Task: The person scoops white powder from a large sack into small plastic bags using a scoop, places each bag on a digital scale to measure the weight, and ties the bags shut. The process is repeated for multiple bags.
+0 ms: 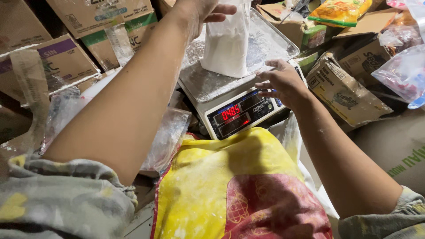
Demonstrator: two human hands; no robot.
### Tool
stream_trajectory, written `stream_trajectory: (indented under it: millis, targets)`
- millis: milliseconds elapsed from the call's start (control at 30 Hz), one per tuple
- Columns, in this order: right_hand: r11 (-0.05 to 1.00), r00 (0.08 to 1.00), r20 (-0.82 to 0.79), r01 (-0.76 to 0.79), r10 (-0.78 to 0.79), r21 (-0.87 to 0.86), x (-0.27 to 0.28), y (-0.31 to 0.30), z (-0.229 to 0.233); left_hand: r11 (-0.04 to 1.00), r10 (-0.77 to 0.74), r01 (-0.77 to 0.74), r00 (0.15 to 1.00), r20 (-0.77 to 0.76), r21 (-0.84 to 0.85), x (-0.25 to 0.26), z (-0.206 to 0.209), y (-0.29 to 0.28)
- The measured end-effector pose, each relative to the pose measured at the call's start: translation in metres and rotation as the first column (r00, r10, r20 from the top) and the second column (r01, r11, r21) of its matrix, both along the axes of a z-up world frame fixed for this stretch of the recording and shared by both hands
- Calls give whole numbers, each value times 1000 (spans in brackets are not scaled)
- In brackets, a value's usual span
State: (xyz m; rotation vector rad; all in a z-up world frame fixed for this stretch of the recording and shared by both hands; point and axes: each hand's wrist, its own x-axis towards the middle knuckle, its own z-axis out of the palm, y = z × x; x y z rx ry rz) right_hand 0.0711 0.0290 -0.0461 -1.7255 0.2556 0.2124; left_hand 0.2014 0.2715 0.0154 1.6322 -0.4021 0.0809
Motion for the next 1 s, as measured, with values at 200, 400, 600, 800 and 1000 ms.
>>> stream_trajectory:
  millis: [200, 400, 600, 800, 1000]
  targets:
    - [1000, 1000, 24, 12, -12, 20, -2, -2, 5, 992, -29, 22, 998, 54, 127, 11, -10, 12]
    - [999, 998, 69, 11, -14, 34, 2, -2, 13, 975, 63, -52, 997, -45, 216, 10, -6, 14]
    - [999, 991, 136, 11, -16, 35, 8, 6, 33, 956, 288, -285, 957, -36, 65, -30, 16, 10]
    - [996, 991, 110, -78, 72, 47, -6, 21, 22, 821, 571, -536, 776, 269, -196, -116, -20, 0]
    - [982, 982, 69, -180, 177, 49, -33, 46, -12, 832, 504, -515, 857, -106, -209, -182, -82, -16]
